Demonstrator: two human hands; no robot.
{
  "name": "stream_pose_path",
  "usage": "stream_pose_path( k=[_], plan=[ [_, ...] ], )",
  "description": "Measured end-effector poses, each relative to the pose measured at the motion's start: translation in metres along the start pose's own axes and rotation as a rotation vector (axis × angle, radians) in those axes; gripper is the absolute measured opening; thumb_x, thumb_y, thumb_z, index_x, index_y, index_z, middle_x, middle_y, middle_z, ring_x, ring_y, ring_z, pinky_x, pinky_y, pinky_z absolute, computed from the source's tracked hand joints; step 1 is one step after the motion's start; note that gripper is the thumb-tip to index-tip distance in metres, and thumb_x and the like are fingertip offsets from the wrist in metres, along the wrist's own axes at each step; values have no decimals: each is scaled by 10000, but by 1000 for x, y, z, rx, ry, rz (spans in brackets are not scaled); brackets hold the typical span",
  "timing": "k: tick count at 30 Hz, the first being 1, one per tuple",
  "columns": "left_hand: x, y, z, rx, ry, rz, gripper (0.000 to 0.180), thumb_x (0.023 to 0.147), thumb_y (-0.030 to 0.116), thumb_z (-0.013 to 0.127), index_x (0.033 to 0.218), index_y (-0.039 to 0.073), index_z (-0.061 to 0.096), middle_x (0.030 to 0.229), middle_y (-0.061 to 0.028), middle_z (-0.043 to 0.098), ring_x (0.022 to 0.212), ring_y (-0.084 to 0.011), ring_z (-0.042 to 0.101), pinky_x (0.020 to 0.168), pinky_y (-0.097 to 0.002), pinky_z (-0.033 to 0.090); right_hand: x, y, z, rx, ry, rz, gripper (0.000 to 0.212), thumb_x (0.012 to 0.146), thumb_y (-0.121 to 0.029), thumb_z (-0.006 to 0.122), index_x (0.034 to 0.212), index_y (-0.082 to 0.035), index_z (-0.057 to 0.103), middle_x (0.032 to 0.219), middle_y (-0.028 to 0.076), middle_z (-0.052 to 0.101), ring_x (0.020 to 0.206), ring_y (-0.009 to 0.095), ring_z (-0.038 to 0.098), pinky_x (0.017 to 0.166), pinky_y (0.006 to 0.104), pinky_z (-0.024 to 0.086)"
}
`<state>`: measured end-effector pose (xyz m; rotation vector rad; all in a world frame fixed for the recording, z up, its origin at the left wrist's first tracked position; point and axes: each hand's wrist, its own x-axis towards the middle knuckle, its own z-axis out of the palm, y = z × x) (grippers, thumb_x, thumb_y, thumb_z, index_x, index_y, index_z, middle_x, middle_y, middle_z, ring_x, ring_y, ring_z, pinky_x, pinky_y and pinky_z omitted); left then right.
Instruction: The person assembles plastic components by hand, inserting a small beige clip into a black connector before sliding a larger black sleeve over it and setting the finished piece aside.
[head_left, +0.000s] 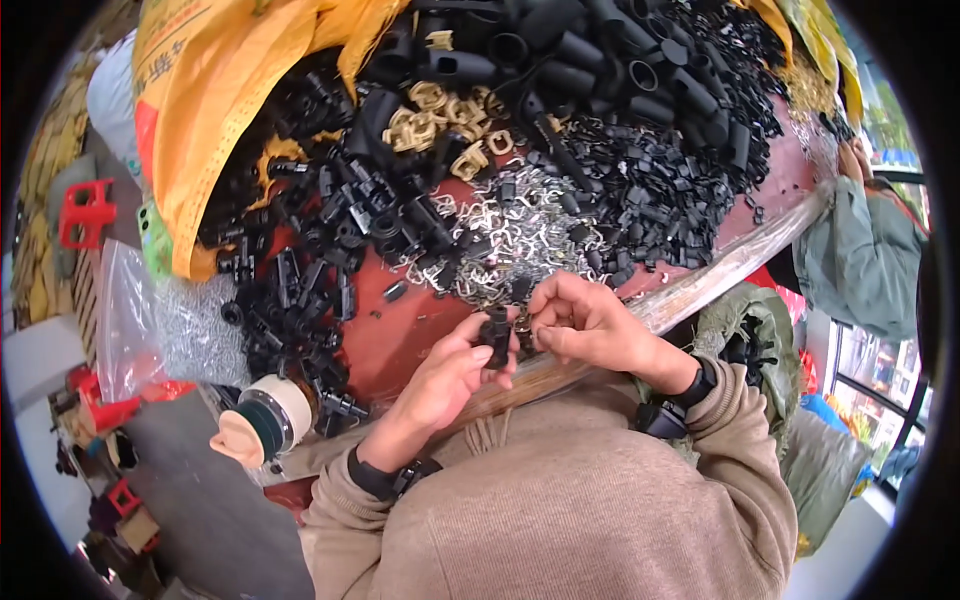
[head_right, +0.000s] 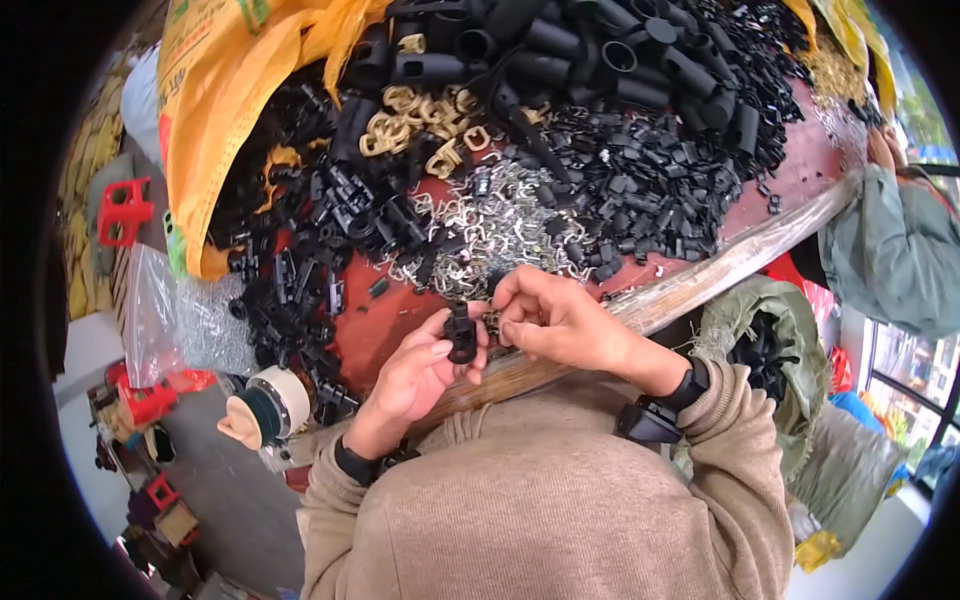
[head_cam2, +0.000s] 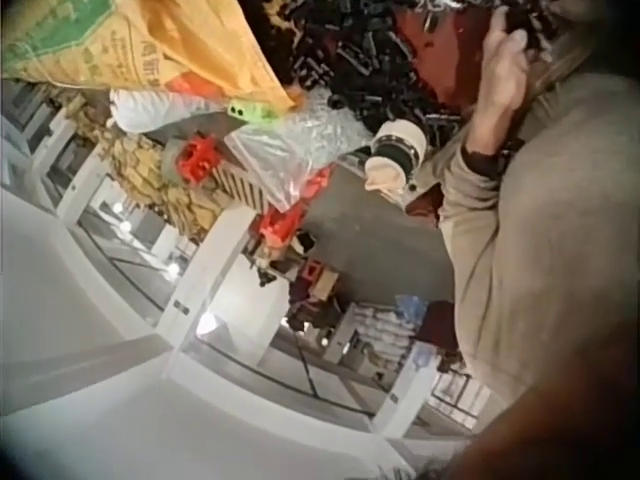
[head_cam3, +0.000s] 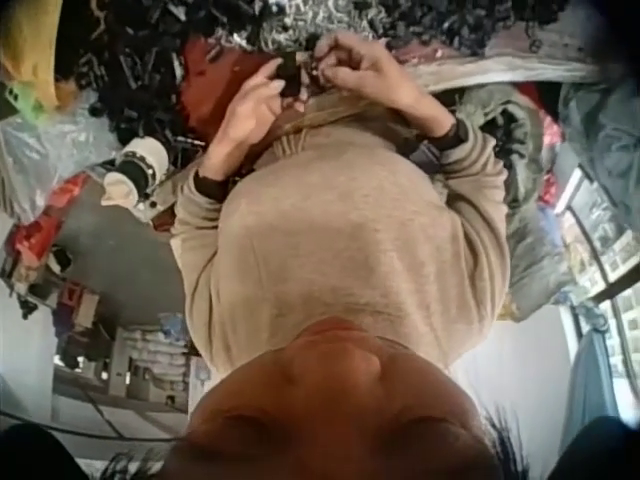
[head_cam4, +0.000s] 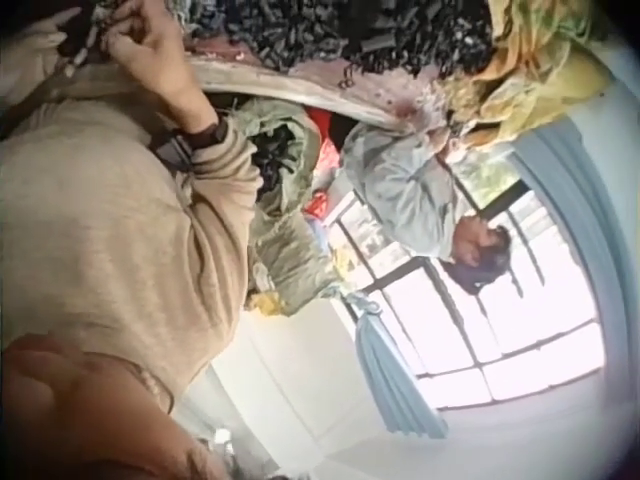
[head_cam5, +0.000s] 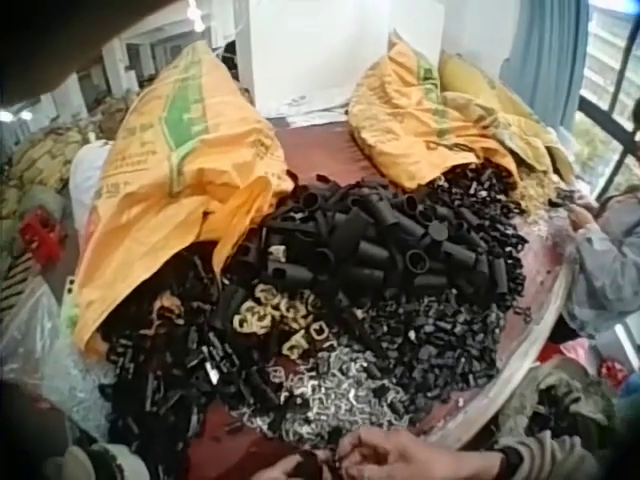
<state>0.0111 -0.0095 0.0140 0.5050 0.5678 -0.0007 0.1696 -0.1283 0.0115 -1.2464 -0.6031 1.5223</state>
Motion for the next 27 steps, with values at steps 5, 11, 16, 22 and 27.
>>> stream_pose_path(
  k=[5,11,16,22,27],
  plan=[
    [2,-9,-13,426,-34,154,252,762,84,588,991,8,517,810,-45,544,681,-107,529,612,-221,434,5,-2,7,111,-23,85,249,808,-60,538,1007,-31,390,775,38,554,604,60,502,513,184,413],
    [5,-11,-12,693,45,282,113,769,82,602,847,17,552,732,-24,554,654,-70,518,593,-201,427,6,2,14,89,-21,97,250,811,-71,543,1009,-28,396,772,37,553,595,62,503,521,183,419],
    [4,-10,-11,601,93,261,95,795,104,581,810,18,543,705,-20,555,623,-65,509,555,-193,417,6,0,18,19,-28,-6,147,817,-75,538,931,-23,459,766,42,555,595,69,514,527,193,425],
    [5,-13,-11,307,138,120,104,803,120,573,803,23,536,701,-24,551,597,-79,506,528,-201,410,6,-1,19,-774,50,-433,108,775,-35,560,863,-11,502,724,75,537,594,152,538,522,247,426],
    [7,-16,-18,166,66,31,139,813,163,560,847,32,528,693,-26,544,594,-96,511,541,-207,417,7,4,17,-972,51,-576,159,713,5,577,856,-10,509,691,94,514,602,242,530,524,300,420]
  ],
)
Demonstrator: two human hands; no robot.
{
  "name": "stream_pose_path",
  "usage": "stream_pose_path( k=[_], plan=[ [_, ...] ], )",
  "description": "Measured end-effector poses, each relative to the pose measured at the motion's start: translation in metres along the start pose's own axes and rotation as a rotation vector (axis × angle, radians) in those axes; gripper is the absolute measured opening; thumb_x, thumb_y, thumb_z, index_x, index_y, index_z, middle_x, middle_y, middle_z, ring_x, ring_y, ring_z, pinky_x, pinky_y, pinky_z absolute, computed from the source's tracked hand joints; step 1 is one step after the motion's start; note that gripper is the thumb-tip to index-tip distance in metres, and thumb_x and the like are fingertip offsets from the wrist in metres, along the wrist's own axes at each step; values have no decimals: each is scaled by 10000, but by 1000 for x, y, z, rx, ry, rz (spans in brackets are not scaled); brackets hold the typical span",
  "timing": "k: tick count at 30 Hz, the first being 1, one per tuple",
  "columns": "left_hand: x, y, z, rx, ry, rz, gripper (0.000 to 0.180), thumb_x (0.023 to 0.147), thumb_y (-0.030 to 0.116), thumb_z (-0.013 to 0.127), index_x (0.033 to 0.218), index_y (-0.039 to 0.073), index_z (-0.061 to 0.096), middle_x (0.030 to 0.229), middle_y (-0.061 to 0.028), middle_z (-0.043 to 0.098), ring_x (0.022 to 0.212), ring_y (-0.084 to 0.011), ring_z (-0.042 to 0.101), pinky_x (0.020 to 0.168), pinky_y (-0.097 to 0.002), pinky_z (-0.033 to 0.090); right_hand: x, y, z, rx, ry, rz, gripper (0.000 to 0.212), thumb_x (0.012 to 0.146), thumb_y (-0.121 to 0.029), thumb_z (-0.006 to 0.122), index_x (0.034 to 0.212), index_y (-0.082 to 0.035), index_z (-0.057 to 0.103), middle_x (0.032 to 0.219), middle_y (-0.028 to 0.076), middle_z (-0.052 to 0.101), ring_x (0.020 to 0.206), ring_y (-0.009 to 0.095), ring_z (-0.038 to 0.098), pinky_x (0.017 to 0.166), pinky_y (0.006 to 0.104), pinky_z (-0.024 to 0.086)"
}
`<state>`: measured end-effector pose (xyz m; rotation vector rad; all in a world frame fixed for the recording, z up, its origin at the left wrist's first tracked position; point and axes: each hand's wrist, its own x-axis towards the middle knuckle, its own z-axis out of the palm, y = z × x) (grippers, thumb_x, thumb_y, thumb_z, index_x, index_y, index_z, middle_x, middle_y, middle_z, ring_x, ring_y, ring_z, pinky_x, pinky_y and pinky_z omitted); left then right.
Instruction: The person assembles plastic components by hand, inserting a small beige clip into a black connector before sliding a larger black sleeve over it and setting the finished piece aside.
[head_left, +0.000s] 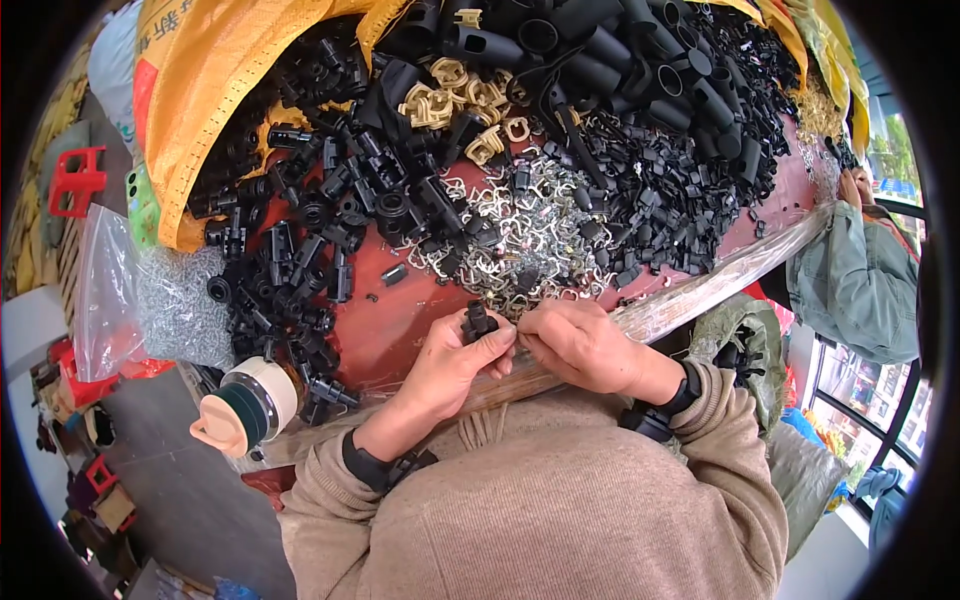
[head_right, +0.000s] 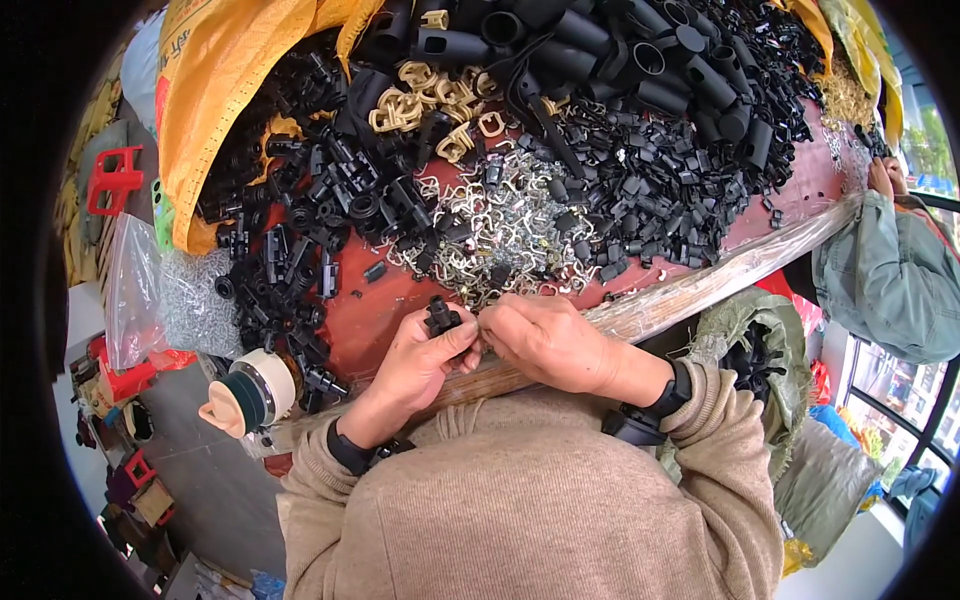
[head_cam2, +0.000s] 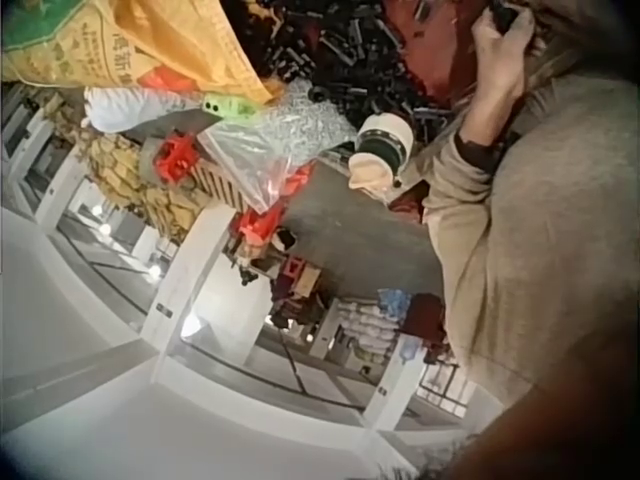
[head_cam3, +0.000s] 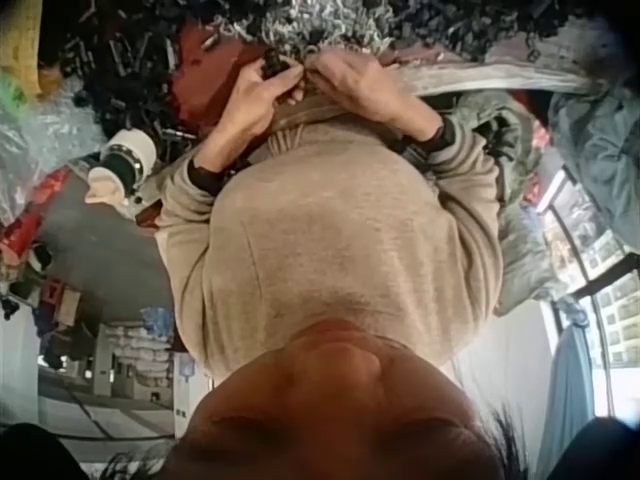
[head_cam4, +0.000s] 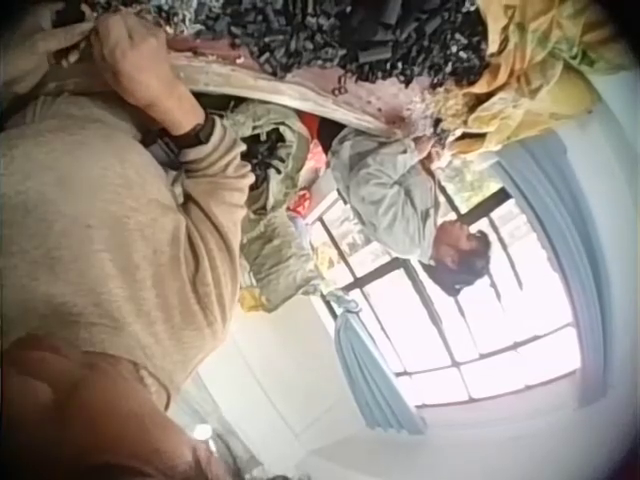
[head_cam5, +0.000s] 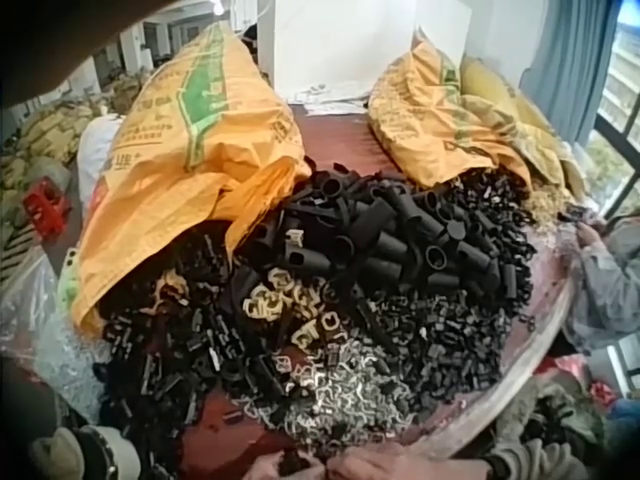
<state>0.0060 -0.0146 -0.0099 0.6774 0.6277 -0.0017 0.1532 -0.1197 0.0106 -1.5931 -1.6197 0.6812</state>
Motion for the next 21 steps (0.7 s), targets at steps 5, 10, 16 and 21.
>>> stream_pose_path(
  k=[5,10,16,21],
  plan=[
    [-1,3,3,-266,-163,-64,264,852,209,495,1034,18,491,828,-45,543,726,-113,522,634,-230,440,1,2,0,11,58,-20,183,673,19,588,834,-12,508,671,92,501,586,253,516,521,317,410],
    [-1,3,4,-234,-207,-64,374,884,219,427,1187,1,402,1002,-59,518,883,-120,505,726,-257,442,4,2,-5,-45,71,-105,189,650,18,605,813,-8,512,651,82,489,568,240,503,512,318,399],
    [1,0,0,-65,-169,-34,362,893,212,411,1184,-4,409,1036,-49,519,905,-107,507,737,-251,438,3,2,-2,-111,70,-132,192,618,10,627,777,-19,524,618,59,473,533,226,485,499,319,390],
    [0,-3,0,130,-148,-31,349,893,200,415,1168,-14,425,1046,-37,515,904,-93,500,756,-245,435,1,2,-1,-155,-9,-121,178,604,-3,629,746,-30,525,605,57,470,524,230,486,492,324,388]
  ],
)
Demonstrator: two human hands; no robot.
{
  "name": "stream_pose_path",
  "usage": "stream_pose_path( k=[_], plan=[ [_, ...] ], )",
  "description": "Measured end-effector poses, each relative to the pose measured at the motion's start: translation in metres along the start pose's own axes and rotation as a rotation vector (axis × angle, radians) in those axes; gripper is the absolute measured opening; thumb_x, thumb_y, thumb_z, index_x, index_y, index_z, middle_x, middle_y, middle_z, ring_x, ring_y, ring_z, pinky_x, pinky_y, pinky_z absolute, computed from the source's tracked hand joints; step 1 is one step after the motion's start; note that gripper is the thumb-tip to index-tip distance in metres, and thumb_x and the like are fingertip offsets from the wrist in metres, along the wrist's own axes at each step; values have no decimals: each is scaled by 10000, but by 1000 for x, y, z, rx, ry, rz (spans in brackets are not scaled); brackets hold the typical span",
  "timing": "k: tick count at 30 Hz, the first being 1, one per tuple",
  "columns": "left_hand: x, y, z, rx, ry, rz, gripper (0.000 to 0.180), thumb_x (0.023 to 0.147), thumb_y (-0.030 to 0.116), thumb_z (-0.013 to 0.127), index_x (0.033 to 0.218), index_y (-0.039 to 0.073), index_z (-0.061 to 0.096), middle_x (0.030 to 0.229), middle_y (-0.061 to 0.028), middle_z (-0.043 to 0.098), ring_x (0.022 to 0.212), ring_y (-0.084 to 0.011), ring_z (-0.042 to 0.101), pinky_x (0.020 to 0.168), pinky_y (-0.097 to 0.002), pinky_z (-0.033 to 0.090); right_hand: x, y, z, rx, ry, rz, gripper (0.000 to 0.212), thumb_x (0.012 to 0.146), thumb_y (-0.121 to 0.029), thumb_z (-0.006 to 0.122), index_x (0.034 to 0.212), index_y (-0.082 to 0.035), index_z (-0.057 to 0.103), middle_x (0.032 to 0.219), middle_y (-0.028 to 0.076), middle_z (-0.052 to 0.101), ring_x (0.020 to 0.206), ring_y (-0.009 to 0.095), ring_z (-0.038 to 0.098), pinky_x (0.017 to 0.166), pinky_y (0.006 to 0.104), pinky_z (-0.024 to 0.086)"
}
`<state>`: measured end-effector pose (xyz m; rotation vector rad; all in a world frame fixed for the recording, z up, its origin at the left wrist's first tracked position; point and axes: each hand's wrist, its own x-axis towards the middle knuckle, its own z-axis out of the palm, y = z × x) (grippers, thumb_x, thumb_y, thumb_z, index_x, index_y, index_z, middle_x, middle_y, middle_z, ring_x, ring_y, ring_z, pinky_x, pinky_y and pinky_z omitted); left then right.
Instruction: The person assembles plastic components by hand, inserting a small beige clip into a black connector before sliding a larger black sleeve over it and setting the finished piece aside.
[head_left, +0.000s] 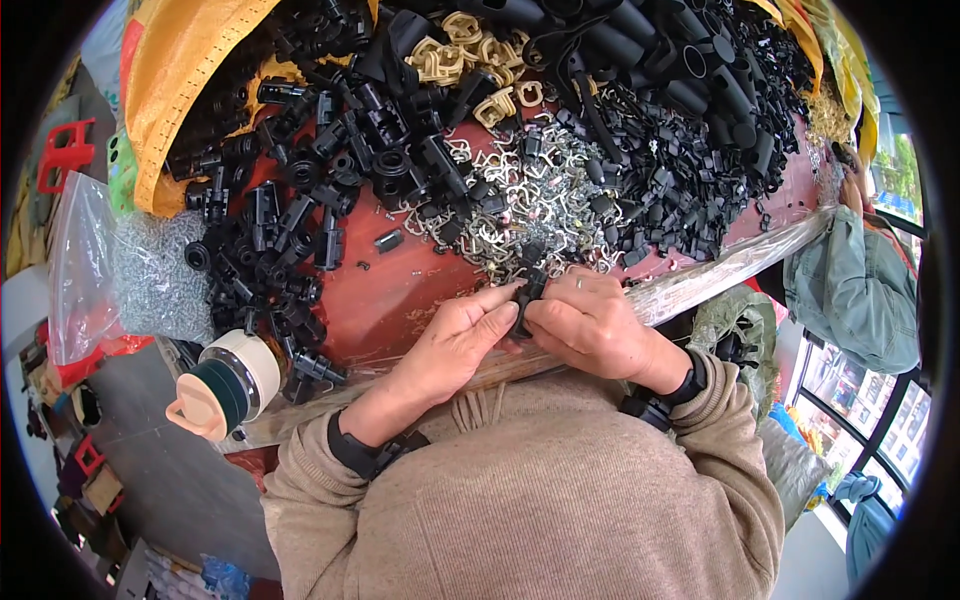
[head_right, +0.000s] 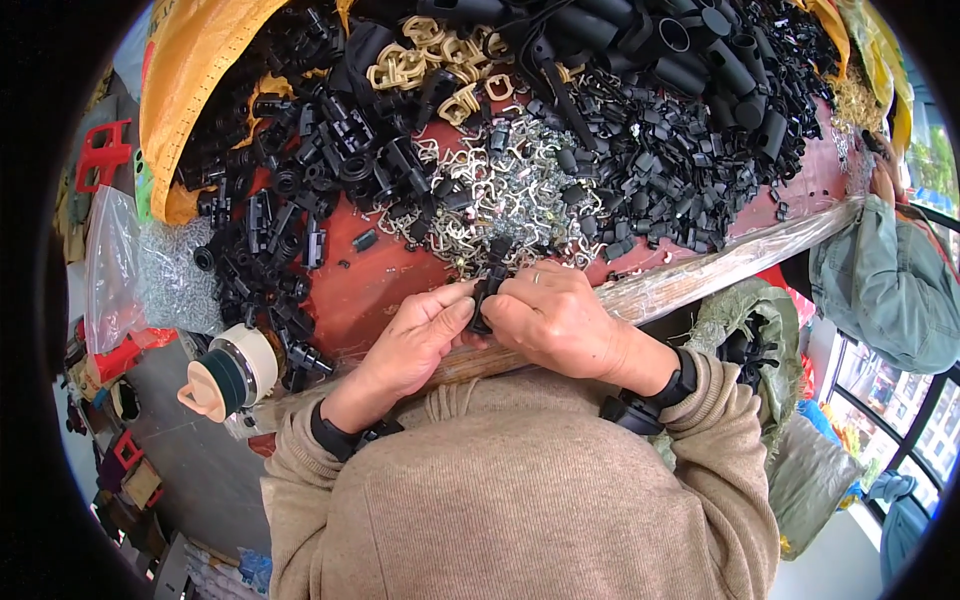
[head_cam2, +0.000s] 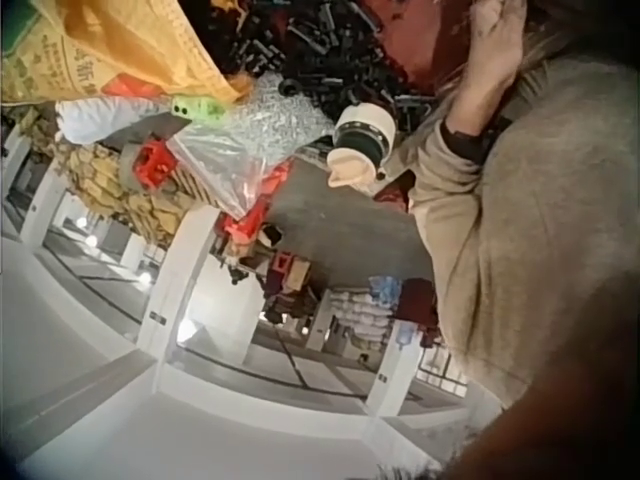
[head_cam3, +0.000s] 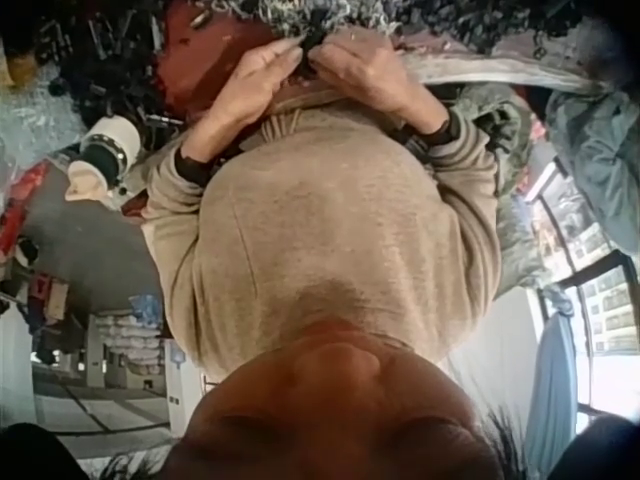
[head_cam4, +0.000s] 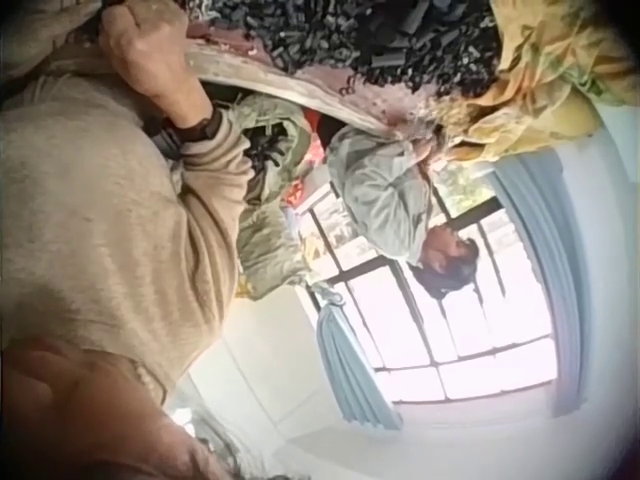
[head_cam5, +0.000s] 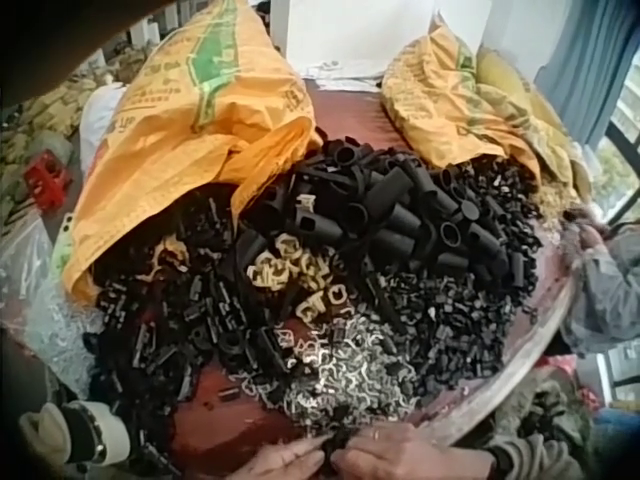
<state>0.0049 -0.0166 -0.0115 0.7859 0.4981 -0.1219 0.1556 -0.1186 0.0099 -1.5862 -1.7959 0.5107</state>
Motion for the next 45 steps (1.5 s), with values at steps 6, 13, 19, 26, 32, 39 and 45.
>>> stream_pose_path(
  k=[6,13,19,26,32,39,45],
  plan=[
    [2,1,-1,233,-61,95,334,884,184,436,1145,-25,444,1040,-35,516,893,-87,499,762,-237,435,1,-2,-1,32,-77,75,150,608,-11,625,711,-28,518,602,66,475,530,237,491,486,327,387],
    [3,4,5,-55,-62,-3,351,870,157,464,1153,-46,417,995,-74,545,851,-101,528,745,-230,442,-2,3,-1,206,-47,137,129,630,-31,630,707,-34,526,599,73,476,536,246,498,489,330,391],
    [3,4,2,-138,13,-9,378,854,136,491,1172,-25,365,1010,-111,565,849,-135,553,742,-247,444,-7,22,-20,-335,187,327,73,695,-31,588,747,-33,537,639,84,494,550,250,505,512,319,414],
    [1,7,2,-160,40,15,393,846,133,505,1169,-20,342,1014,-126,566,847,-150,558,744,-261,442,-11,35,-24,-358,65,362,46,764,-53,548,804,-32,542,690,92,522,565,224,521,517,289,419],
    [1,4,0,-172,37,30,365,849,144,498,1170,29,368,1020,-120,558,860,-158,557,755,-258,442,-14,30,-28,317,149,709,65,815,-100,531,803,-39,549,701,57,581,498,118,517,456,235,405],
    [2,6,1,-191,1,92,337,840,179,515,1133,41,421,1017,-108,554,880,-164,552,773,-264,445,-14,20,-20,1158,213,959,114,833,-116,518,839,-4,540,669,58,583,457,83,494,422,166,388],
    [3,2,-2,-252,-60,147,332,820,194,548,1092,25,461,1001,-102,556,883,-170,551,770,-272,455,-13,12,-7,1309,116,964,132,835,-130,512,852,-1,532,661,70,581,431,86,482,390,169,372]
  ],
)
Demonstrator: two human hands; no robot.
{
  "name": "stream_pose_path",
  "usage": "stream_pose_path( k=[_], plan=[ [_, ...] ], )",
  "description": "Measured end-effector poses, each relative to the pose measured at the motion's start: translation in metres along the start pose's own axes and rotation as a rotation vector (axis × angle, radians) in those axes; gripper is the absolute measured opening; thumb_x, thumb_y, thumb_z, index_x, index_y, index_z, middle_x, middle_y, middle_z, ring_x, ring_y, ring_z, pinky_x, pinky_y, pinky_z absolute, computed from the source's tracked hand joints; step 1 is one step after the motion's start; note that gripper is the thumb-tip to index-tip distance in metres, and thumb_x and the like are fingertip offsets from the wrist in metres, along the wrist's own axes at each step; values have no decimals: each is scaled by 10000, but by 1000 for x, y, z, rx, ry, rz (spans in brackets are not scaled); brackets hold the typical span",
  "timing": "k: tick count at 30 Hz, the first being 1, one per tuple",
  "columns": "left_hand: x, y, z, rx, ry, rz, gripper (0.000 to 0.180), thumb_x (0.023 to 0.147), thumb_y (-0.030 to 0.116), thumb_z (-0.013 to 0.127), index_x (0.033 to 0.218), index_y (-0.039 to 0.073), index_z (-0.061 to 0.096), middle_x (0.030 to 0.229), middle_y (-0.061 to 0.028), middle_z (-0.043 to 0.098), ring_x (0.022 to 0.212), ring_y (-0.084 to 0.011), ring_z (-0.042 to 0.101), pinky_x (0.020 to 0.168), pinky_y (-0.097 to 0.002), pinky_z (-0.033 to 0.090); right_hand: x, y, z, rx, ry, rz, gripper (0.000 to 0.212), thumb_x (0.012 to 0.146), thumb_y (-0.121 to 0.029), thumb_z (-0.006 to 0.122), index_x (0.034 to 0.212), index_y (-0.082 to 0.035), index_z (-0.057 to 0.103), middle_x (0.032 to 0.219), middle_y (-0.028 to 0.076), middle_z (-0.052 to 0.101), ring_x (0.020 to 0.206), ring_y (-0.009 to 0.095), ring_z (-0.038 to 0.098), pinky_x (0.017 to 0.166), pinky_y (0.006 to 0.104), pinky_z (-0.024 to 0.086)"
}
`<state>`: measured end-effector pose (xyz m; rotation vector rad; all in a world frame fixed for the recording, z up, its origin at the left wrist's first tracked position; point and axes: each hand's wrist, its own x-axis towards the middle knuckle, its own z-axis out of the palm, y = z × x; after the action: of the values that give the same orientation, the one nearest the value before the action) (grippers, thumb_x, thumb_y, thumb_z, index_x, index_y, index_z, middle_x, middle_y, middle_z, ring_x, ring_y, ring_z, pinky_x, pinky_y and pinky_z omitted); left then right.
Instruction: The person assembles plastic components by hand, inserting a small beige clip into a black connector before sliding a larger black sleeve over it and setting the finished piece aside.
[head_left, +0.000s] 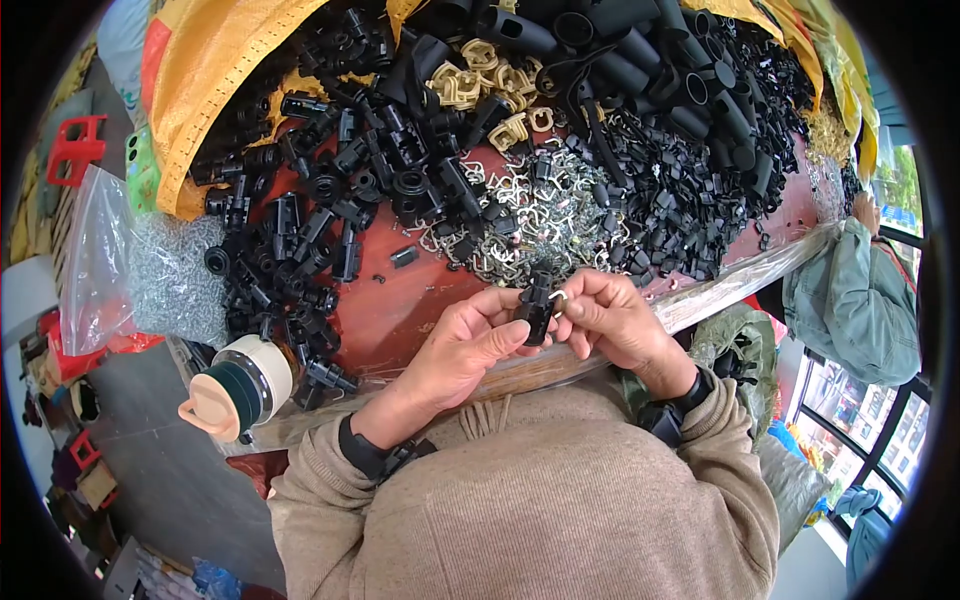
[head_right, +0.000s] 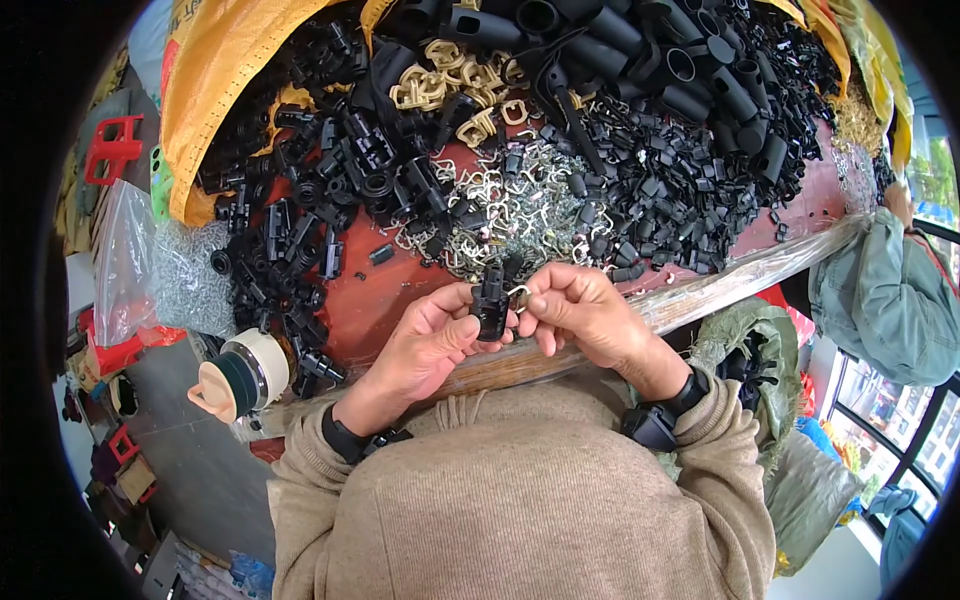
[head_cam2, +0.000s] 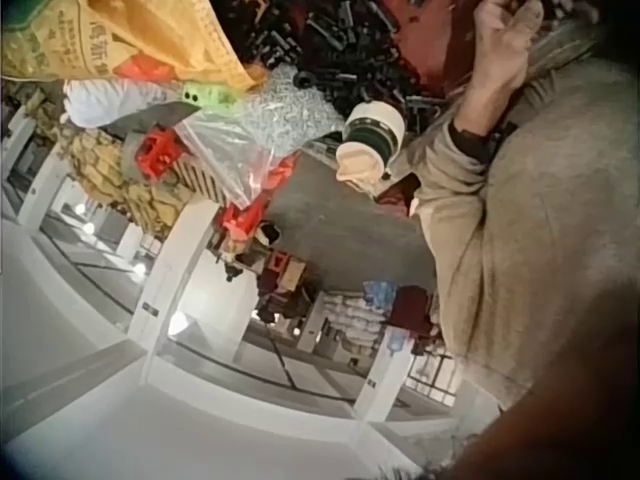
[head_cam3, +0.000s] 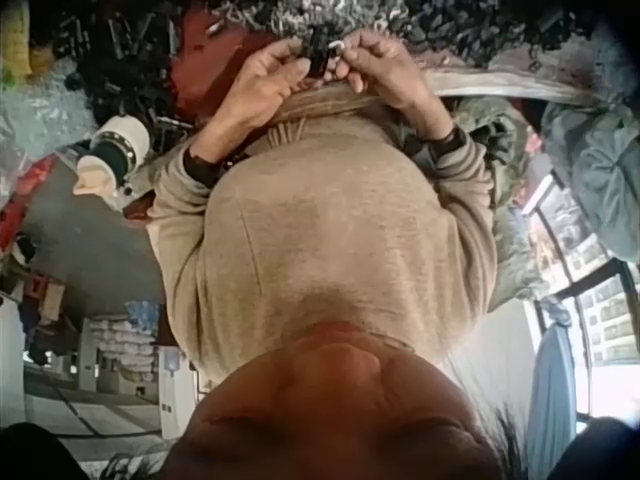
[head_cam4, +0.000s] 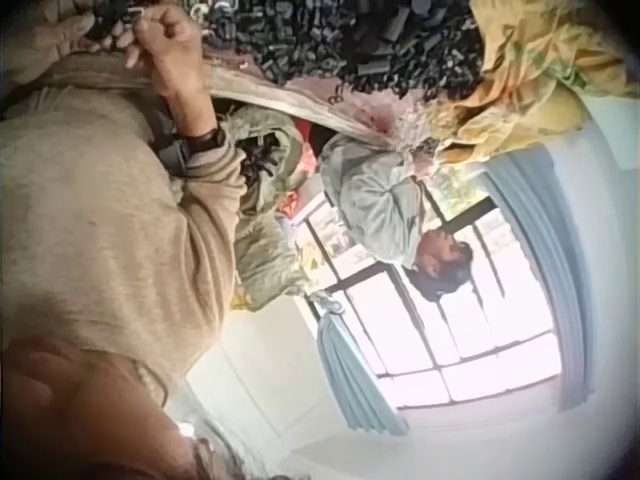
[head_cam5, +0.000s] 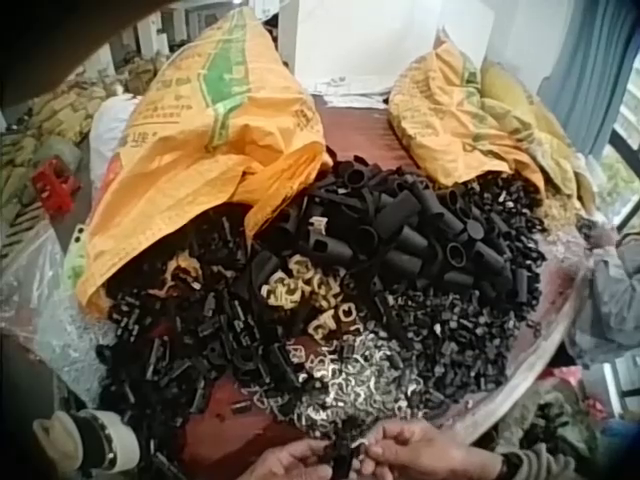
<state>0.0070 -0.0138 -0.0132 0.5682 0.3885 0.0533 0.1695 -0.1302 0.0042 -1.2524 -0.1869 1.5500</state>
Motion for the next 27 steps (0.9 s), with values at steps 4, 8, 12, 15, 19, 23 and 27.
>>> stream_pose_path(
  k=[4,8,12,15,19,23,27],
  plan=[
    [0,3,3,-97,-37,6,338,810,197,561,1083,18,473,993,-99,557,873,-171,554,758,-272,461,2,-2,0,100,-178,112,131,847,-148,502,841,-19,523,674,52,581,469,68,490,406,166,355],
    [0,7,5,-79,-176,-26,310,819,133,546,1087,-11,485,971,-59,570,860,-128,551,763,-251,446,3,-6,-2,242,-241,281,134,848,-143,491,839,-13,521,653,56,565,454,72,478,402,168,350],
    [-1,7,3,-5,-140,-25,394,788,257,587,1070,0,491,968,-108,571,865,-177,565,738,-266,468,3,-1,1,209,-305,257,116,854,-110,467,841,-6,517,668,51,558,481,69,480,423,170,369],
    [-1,7,2,-22,-61,-54,406,782,274,591,1063,-3,495,965,-109,575,865,-175,570,739,-255,468,-2,-1,16,-115,-7,-136,44,813,-42,502,839,-12,520,677,71,554,518,108,510,448,203,400],
    [-1,6,-2,-84,-51,-67,325,809,185,556,1065,-5,498,968,-91,579,864,-170,572,756,-254,457,-5,-5,11,-1028,-23,-775,91,749,4,560,833,-13,528,671,86,538,556,159,533,481,246,425],
    [0,5,-1,-108,-51,-75,324,808,206,560,1050,-2,500,971,-99,577,868,-174,575,753,-245,465,-2,-5,12,-1244,14,-1012,147,701,3,606,833,-14,544,657,92,522,558,198,539,497,269,430],
    [1,4,1,-128,6,-51,328,807,220,564,1041,0,499,973,-106,574,874,-180,576,745,-245,476,-4,-9,10,-1125,99,-819,121,709,-11,607,813,-6,545,646,77,525,549,197,537,490,268,427]
  ],
)
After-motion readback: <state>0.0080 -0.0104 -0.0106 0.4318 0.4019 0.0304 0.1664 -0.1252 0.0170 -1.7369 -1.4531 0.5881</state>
